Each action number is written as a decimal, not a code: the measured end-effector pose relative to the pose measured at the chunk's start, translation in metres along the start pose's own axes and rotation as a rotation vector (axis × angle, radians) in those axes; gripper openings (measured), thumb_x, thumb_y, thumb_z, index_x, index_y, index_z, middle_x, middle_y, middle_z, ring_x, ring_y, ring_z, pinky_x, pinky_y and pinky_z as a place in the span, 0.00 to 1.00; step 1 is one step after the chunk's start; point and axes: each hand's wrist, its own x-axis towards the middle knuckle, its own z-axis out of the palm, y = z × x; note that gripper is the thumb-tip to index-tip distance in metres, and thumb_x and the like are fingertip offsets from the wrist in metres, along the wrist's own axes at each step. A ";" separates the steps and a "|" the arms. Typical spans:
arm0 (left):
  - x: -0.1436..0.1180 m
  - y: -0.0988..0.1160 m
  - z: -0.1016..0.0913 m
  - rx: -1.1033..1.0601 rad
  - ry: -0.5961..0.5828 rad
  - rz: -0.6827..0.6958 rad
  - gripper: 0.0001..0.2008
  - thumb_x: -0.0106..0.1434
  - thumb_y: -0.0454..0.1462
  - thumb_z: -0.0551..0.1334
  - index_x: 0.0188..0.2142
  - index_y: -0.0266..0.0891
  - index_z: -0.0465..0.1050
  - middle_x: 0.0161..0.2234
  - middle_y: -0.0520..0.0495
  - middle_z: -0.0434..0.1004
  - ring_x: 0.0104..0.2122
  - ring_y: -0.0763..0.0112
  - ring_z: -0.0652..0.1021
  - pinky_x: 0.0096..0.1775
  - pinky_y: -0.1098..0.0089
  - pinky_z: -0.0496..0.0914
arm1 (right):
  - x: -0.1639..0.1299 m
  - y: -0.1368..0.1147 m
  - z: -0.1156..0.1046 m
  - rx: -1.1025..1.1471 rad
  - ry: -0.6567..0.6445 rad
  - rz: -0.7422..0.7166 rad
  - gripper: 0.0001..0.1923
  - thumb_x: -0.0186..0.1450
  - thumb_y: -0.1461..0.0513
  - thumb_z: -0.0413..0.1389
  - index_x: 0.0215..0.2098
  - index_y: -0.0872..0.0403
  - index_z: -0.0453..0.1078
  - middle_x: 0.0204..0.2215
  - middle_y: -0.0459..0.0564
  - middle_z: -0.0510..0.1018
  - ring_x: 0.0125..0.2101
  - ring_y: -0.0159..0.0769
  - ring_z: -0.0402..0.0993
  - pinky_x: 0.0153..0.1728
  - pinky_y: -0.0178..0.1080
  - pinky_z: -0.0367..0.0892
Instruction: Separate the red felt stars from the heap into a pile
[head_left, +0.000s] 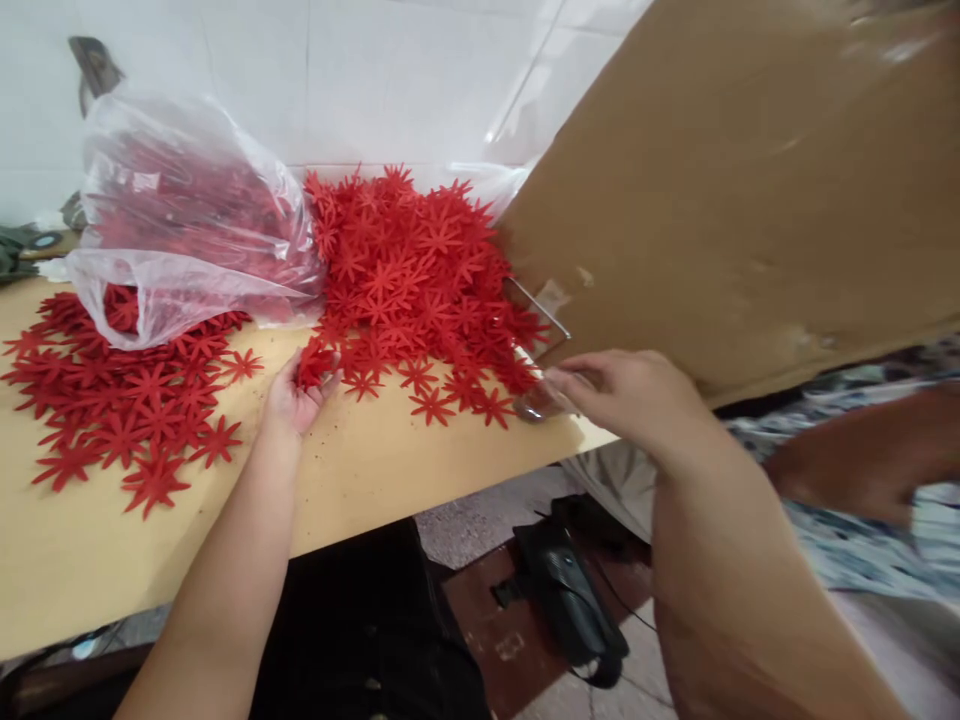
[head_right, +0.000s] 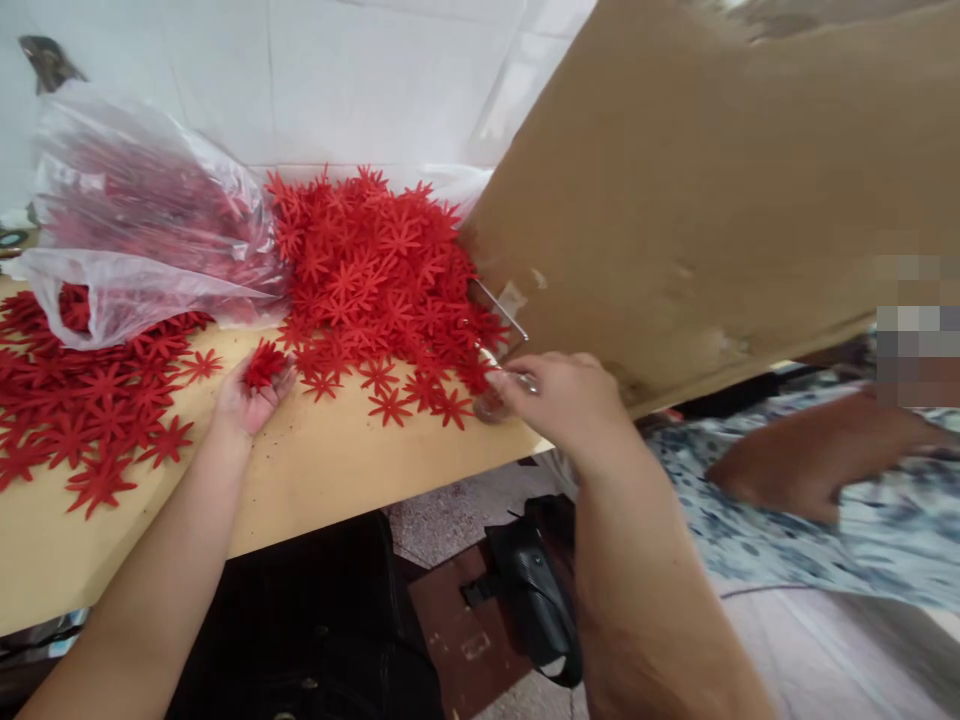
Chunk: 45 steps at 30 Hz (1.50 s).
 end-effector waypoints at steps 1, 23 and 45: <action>0.000 0.000 0.000 -0.004 0.000 -0.002 0.14 0.62 0.36 0.48 0.29 0.33 0.70 0.25 0.46 0.77 0.32 0.70 0.78 0.40 0.65 0.71 | 0.000 -0.015 -0.001 0.090 0.053 -0.011 0.15 0.57 0.55 0.51 0.31 0.56 0.74 0.27 0.56 0.77 0.30 0.41 0.71 0.33 0.42 0.62; 0.004 -0.017 -0.002 0.205 -0.004 0.376 0.05 0.52 0.33 0.59 0.31 0.37 0.69 0.30 0.50 0.76 0.34 0.74 0.75 0.43 0.69 0.66 | 0.023 -0.205 0.110 1.783 -0.348 0.183 0.17 0.43 0.56 0.62 0.28 0.54 0.66 0.26 0.43 0.74 0.27 0.29 0.69 0.35 0.37 0.66; -0.011 -0.011 0.004 0.073 -0.149 -0.066 0.16 0.56 0.40 0.50 0.37 0.35 0.71 0.36 0.42 0.77 0.40 0.65 0.75 0.43 0.63 0.69 | 0.006 -0.185 0.083 0.968 0.199 -0.154 0.10 0.55 0.58 0.54 0.36 0.52 0.68 0.35 0.52 0.73 0.41 0.40 0.66 0.45 0.47 0.62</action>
